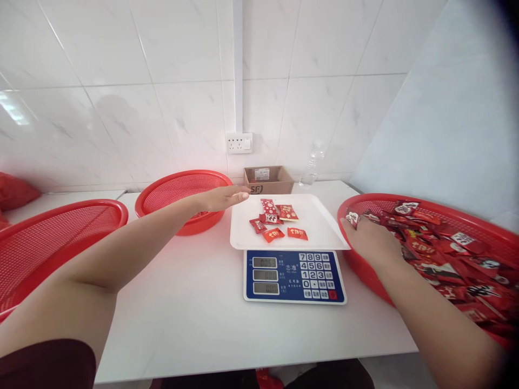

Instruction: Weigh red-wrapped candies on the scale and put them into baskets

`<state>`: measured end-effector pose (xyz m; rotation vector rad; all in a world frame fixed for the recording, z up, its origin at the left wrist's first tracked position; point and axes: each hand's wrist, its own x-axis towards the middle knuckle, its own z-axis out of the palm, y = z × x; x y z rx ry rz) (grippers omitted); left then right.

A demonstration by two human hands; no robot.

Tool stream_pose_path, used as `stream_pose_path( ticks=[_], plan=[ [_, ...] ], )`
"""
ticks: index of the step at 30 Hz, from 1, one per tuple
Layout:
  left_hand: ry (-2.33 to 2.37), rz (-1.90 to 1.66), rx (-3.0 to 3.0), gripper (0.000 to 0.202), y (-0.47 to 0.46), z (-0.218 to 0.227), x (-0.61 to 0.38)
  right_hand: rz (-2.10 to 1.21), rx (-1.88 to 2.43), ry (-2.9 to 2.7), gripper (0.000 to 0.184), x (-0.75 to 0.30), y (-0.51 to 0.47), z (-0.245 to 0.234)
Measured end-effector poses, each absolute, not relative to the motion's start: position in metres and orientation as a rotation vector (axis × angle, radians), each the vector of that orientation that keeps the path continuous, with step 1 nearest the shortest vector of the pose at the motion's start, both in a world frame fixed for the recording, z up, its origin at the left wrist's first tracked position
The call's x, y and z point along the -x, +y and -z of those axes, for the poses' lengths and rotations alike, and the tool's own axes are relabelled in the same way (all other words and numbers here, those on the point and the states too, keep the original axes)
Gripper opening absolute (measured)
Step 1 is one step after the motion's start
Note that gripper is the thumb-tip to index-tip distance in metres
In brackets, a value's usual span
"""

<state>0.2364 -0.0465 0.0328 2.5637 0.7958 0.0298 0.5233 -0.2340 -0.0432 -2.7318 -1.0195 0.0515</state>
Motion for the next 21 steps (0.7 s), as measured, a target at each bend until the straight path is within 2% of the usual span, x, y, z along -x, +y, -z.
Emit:
stream_pose_path(
  ticks=[21],
  plan=[
    [0.612, 0.042, -2.594, 0.076, -0.05, -0.016, -0.261, -0.013, 2.759, -1.016, 0.057, -0.524, -0.234, 0.044]
  ],
)
